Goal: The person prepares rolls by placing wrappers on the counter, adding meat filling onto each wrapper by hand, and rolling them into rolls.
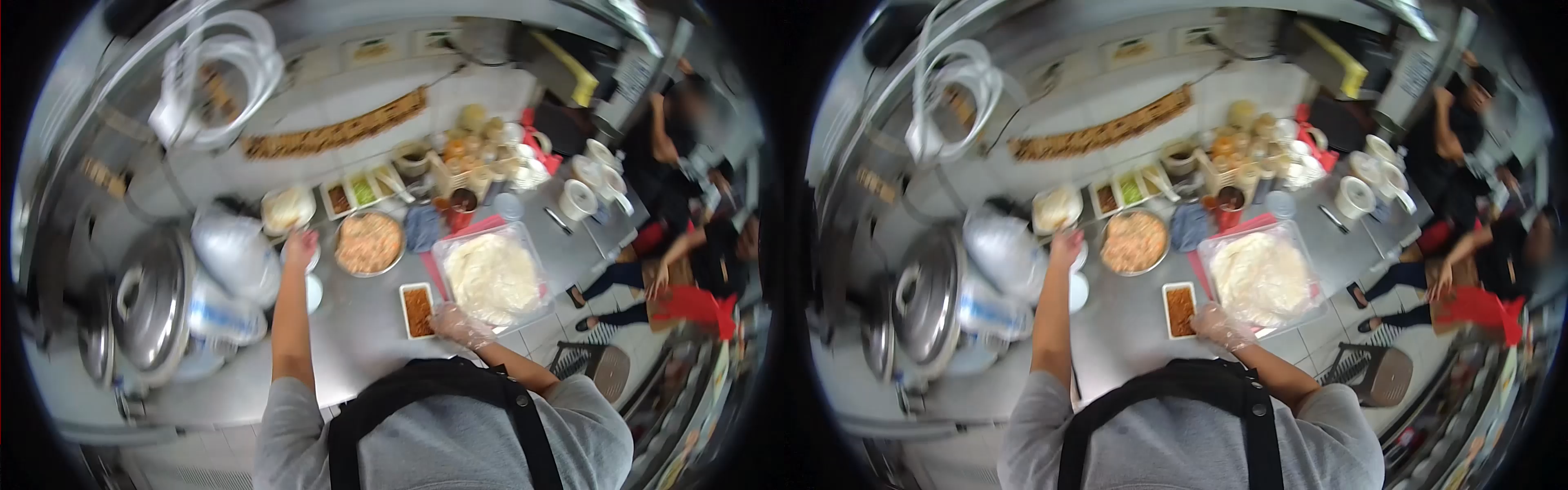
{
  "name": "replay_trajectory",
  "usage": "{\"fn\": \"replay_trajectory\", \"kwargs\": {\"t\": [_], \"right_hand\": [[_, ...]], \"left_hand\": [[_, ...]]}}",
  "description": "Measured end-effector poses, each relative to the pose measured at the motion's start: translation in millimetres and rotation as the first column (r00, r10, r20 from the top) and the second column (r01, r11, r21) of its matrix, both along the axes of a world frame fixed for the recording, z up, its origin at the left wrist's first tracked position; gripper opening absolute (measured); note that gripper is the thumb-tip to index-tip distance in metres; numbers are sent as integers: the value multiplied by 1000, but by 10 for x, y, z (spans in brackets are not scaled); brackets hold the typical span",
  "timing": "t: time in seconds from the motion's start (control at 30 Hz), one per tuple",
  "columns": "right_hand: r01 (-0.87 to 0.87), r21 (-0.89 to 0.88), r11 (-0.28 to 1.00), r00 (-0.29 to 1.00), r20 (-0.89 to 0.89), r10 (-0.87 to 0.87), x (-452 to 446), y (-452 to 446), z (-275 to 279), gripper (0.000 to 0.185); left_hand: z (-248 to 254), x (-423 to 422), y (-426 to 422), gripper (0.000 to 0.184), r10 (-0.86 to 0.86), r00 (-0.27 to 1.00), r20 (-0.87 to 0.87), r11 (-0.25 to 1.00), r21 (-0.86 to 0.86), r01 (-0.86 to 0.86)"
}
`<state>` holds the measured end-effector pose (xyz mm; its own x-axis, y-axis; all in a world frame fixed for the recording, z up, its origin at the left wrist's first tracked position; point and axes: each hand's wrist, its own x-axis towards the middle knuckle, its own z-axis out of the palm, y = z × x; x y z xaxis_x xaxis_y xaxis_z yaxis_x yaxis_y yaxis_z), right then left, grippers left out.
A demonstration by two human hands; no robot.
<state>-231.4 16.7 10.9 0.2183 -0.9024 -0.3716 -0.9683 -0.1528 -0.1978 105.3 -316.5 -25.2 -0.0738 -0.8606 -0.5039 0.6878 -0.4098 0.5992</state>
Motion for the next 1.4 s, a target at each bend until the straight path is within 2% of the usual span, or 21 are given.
{"fn": "replay_trajectory", "kwargs": {"t": [0.03, 0.07, 0.1, 0.13, 0.27, 0.4, 0.47, 0.5, 0.63, 0.7, 0.8, 0.83, 0.87, 0.9, 0.97, 1.0, 1.07, 1.17, 1.2, 1.3, 1.4], "right_hand": [[-111, -5, 994, 994, 0, 111, -102, -16, -107, 38], [160, 57, 985, 969, 180, -168, -127, 3, 69, 39], [401, 152, 904, 836, 342, -428, -82, 22, 354, 40], [476, 140, 868, 798, 346, -493, -93, 8, 509, 40], [474, 0, 881, 747, 531, -401, -115, -178, 964, 37], [507, -191, 841, 776, 525, -349, -85, -883, 1289, 36], [346, -348, 871, 833, 541, -115, -165, -1274, 1549, 36], [401, -202, 893, 821, 512, -253, -72, -1323, 2025, 35], [53, -386, 921, 969, 242, 46, 113, -2401, 1832, 34], [281, -296, 913, 939, 283, -197, 451, -2702, 1880, 33], [228, -273, 935, 942, 304, -141, 733, -3268, 1281, 33], [-94, -348, 933, 995, -16, 94, 781, -3564, 818, 30], [-410, -330, 851, 891, -345, 295, 864, -3793, 626, 28], [-424, -349, 836, 887, -347, 305, 1005, -3856, 750, 28], [-197, -295, 935, 980, -62, 187, 1273, -3761, 957, 28], [-205, -309, 929, 979, -65, 194, 1357, -3775, 981, 28], [-6, -154, 988, 993, 118, 24, 1513, -3798, 905, 29], [-38, -222, 974, 998, 39, 48, 1586, -3959, 587, 29], [-322, -215, 922, 922, -292, 254, 1530, -4138, 345, 30], [-168, -213, 962, 984, -93, 151, 1446, -3636, 962, 28], [-80, -172, 982, 995, -69, 69, 1476, -3774, 678, 25]], "left_hand": [[-259, 114, -245, 59, -42, 997, 69, 993, -111, 49], [-349, 198, -393, 55, -52, 998, 31, 987, -151, 56], [-272, 193, -399, 55, -25, 998, 63, 992, -125, 33], [-364, 282, -540, 53, -34, 999, 13, 996, -82, 35], [-70, 159, -521, 35, -89, 965, 248, 996, 46, 80], [-23, 176, -412, 31, -120, 946, 300, 993, 24, 118], [22, 178, -309, 30, -125, 943, 307, 991, -6, 133], [52, 201, -265, 29, -157, 937, 310, 984, -31, 176], [308, 122, -4, 35, -26, 970, 241, 986, -154, 65], [634, 118, 89, 36, -123, 968, 218, 984, -103, 149], [959, 66, 174, 44, -146, 964, 220, 987, -28, 156], [999, 75, 183, 44, -142, 973, 181, 990, 15, 142], [1021, 51, 215, 44, -109, 972, 208, 994, 22, 107], [1046, 39, 240, 44, -79, 969, 235, 997, 21, 76], [1066, 64, 290, 56, -138, 951, 277, 990, 13, 140], [1026, 101, 250, 57, -165, 949, 269, 986, 58, 155], [1059, 99, 280, 51, -134, 950, 282, 991, 65, 120], [1110, 85, 282, 47, -128, 939, 320, 991, 74, 110], [1116, 56, 270, 46, -133, 934, 331, 990, 88, 110], [1023, -1, 184, 44, -116, 945, 307, 992, 89, 92], [955, -83, 137, 41, -91, 946, 312, 995, 75, 71]]}}
